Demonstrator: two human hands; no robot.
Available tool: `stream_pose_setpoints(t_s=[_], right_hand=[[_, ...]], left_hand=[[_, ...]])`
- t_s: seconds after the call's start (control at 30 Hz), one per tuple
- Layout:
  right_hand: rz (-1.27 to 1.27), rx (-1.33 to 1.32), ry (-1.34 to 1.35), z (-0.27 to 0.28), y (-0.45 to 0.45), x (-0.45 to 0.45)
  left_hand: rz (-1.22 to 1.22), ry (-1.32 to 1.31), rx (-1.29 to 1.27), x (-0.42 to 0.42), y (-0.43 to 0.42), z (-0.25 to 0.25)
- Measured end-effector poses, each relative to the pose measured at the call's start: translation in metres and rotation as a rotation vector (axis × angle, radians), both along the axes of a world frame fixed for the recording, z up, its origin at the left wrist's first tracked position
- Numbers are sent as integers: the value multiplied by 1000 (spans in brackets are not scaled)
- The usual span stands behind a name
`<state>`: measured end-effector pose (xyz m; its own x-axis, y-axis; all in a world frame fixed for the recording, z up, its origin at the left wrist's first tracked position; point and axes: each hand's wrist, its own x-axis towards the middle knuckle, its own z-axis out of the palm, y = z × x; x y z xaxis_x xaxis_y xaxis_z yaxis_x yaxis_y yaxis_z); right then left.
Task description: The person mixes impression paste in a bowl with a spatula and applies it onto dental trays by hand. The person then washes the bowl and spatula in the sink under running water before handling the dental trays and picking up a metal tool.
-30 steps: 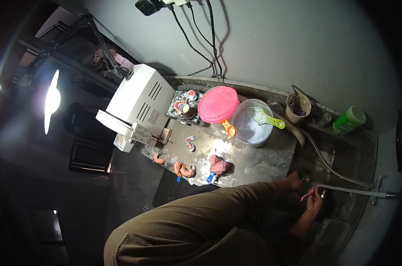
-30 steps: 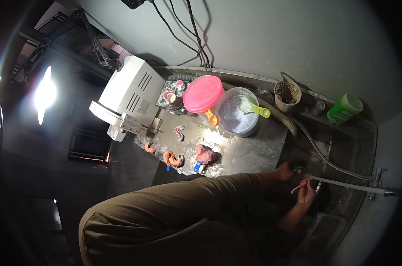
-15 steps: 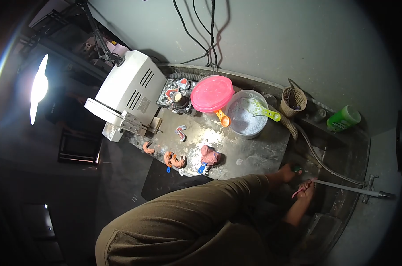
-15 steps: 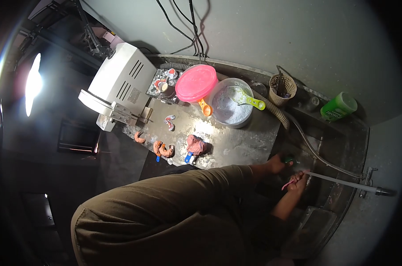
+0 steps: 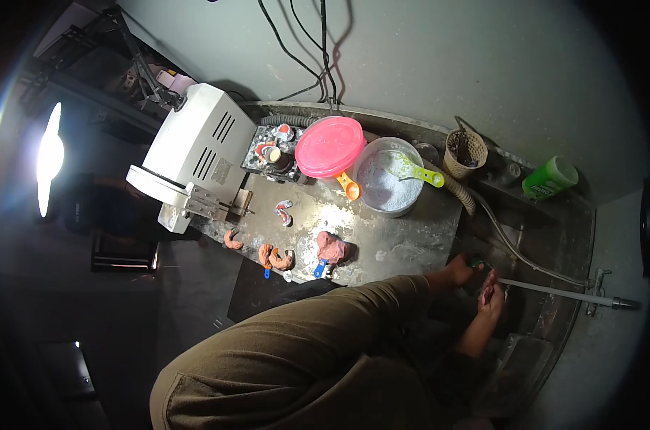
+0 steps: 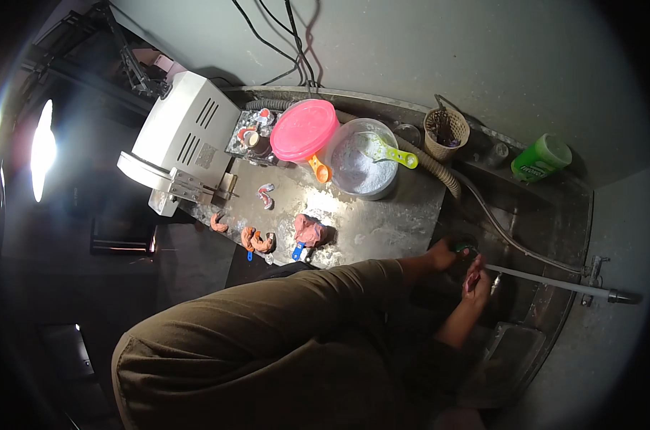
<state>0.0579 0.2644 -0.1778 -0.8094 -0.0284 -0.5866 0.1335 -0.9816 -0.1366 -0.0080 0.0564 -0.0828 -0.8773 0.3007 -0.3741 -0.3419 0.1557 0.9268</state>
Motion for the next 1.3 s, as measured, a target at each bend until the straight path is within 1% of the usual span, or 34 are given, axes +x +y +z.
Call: stream_pose_setpoints(t_s=[0.03,0.1,0.13,0.17,0.2,0.23,0.27,0.3,0.33,0.37,0.43,0.47,0.5,0.6,0.63,0.67,0.7,0.73,0.77,0.8,0.83,0.87,0.9,0.93,0.97,1.0,1.03,1.07,1.1,1.13,1.17,1.23,1.27,1.3], right_hand=[[-6,2,-3,-4,1,1],[183,101,144,-11,4,0],[54,271,-145,20,-18,-12],[85,293,-68,12,-17,-10],[55,318,-126,37,-34,-15],[106,510,-205,65,-48,-17],[104,564,-219,86,-60,-19],[167,502,-232,83,-53,-20],[143,572,-317,100,-41,-18],[173,612,-392,108,-47,-24],[294,664,-285,116,-32,-26],[272,670,-280,120,-25,-24],[346,768,-265,123,-19,-23],[476,956,-250,132,-3,-12],[537,1039,-233,136,-1,-11],[700,1096,-327,162,-5,-15],[699,1094,-334,160,-4,-15],[902,1330,-201,156,-3,-15],[1105,1554,-55,148,-2,-12],[1185,1621,-23,126,-1,-10],[1177,1621,-28,127,-3,-15],[1342,1687,52,130,-12,-22],[1512,1745,137,132,-16,-23],[1381,1745,177,116,-15,-16],[1384,1737,171,89,-10,-15],[1092,1972,221,58,-2,-12],[771,2180,266,41,4,-10],[774,2173,258,46,10,-14],[861,2378,321,51,17,-20],[947,2586,392,56,23,-27],[952,2582,393,57,26,-32],[1061,2490,388,58,25,-36],[1061,2482,388,62,16,-28],[1108,2332,265,67,3,-14]], left_hand=[[-12,-66,42,-1,-2,6],[-40,-140,88,-5,-9,12],[-21,-141,25,-5,-10,14],[-18,-141,-30,-5,-4,15],[-2,-173,19,-5,1,-9],[9,-204,72,-7,10,-39],[5,-435,275,-12,6,-40],[47,-510,433,-12,-1,-34],[2,-426,460,-17,1,-70],[10,-483,456,-20,5,-108],[116,-543,541,-14,4,-69],[109,-635,650,-17,4,-71],[104,-729,756,-24,5,-73],[-71,-743,782,-34,-2,-19],[-74,-750,786,-34,3,-30],[39,-609,598,-30,6,-52],[144,-463,407,-29,9,-65],[148,-395,287,-33,10,-58],[140,-401,282,-38,8,-49],[65,-366,219,-44,7,-41],[-10,-326,158,-55,8,-35],[-16,-333,155,-62,9,-34],[-190,-257,74,-70,10,-34],[-362,-179,-5,-76,10,-34],[-365,-187,-7,-80,4,-28],[-644,178,-133,-83,-5,-14],[-794,356,-200,-84,-3,-3],[-919,550,-253,-86,-1,7],[-796,71,-222,-84,6,15],[-735,-171,-197,-84,14,24],[-642,-400,-186,-83,21,32],[-460,-563,-292,-81,29,44],[-460,-568,-298,-82,28,42],[-520,-483,-207,-85,25,39]])
